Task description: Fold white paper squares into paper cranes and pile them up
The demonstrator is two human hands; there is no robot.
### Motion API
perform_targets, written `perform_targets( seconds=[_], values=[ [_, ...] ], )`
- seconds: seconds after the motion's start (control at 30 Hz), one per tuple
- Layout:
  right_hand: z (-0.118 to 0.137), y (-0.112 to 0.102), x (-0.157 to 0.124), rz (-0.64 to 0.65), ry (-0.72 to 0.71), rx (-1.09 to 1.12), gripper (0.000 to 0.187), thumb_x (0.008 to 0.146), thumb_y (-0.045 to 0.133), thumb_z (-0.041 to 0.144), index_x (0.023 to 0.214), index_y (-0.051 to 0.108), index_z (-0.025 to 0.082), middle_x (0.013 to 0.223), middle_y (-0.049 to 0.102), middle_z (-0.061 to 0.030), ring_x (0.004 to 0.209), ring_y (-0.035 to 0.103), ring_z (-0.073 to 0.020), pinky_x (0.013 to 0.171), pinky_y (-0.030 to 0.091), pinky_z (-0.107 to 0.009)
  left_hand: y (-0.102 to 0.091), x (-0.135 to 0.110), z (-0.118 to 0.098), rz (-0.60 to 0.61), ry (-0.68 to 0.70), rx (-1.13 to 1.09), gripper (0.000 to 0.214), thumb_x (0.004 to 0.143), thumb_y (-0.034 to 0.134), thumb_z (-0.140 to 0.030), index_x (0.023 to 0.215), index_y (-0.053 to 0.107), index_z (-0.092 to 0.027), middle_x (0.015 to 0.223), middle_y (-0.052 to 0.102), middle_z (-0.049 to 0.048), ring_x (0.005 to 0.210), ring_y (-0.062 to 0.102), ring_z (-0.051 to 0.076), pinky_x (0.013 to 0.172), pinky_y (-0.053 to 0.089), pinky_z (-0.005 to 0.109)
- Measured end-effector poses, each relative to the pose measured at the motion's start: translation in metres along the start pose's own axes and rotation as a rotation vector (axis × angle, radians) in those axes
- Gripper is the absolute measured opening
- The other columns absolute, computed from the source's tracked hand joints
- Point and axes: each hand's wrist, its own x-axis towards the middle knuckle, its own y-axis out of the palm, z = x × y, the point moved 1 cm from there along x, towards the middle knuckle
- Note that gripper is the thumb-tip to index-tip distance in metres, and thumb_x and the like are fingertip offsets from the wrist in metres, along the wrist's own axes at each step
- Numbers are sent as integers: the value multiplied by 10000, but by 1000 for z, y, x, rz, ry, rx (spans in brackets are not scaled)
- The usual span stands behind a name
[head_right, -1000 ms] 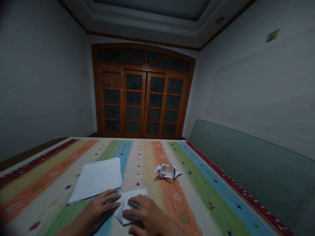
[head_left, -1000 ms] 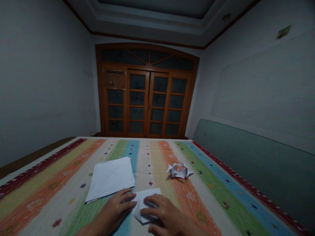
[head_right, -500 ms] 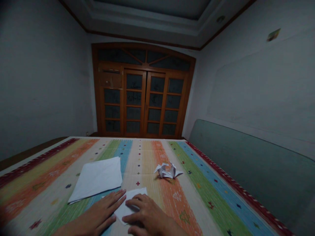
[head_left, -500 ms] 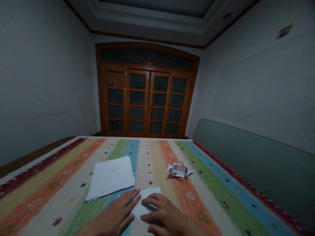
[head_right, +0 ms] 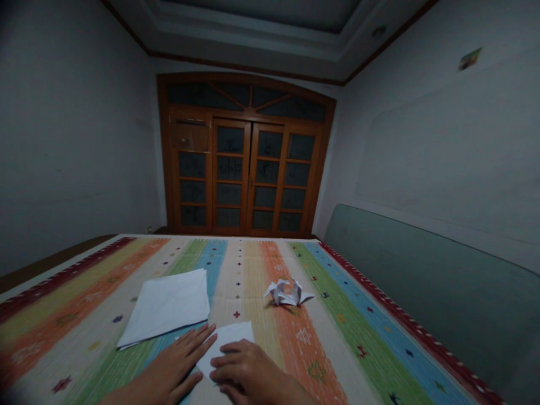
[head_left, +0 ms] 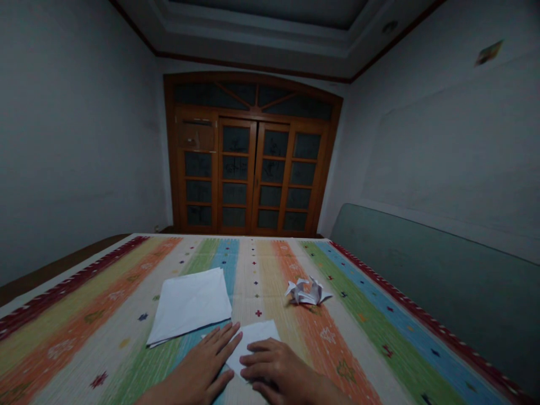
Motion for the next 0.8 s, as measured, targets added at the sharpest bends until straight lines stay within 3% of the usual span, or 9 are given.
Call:
perform_targets(
  seconds=[0.13, 0.33, 0.6, 0.8],
  values=[
    [2, -2, -1, -83, 83, 13, 275, 972, 631, 267, 1224, 737, 240, 1343, 721, -77, 1299, 622, -238, 1154, 430, -358, 1, -1, 1, -35, 6, -14, 721, 1076, 535, -391, 1651, 101, -359, 1659, 354, 40, 1456, 469, 300, 1169, 453, 446],
    [5, -11, -2, -54, 76, 31, 313, 969, 637, 293, 1264, 728, 239, 1346, 719, -92, 1295, 632, -251, 1173, 419, -381, 0, -1, -1, -16, -2, -19, 687, 1086, 517, -390, 1650, 127, -355, 1665, 339, 32, 1472, 444, 296, 1177, 444, 440],
    [-4, -23, -7, 47, 242, 29, 676, 898, 736, 447, 1500, 538, 209, 1581, 480, -163, 1493, 399, -350, 1224, 340, -509, -2, 0, -2, 6, -17, -31, 737, 1068, 558, -359, 1649, 105, -364, 1667, 319, 46, 1478, 430, 313, 1179, 433, 488],
    [-16, -22, -10, 42, 280, 17, 785, 814, 802, 513, 1498, 541, 231, 1594, 455, -164, 1497, 380, -384, 1218, 323, -576, 2, -1, 0, -49, -69, -66, 748, 1027, 620, -358, 1637, 189, -398, 1652, 374, 40, 1444, 483, 322, 1154, 465, 506]
  ],
)
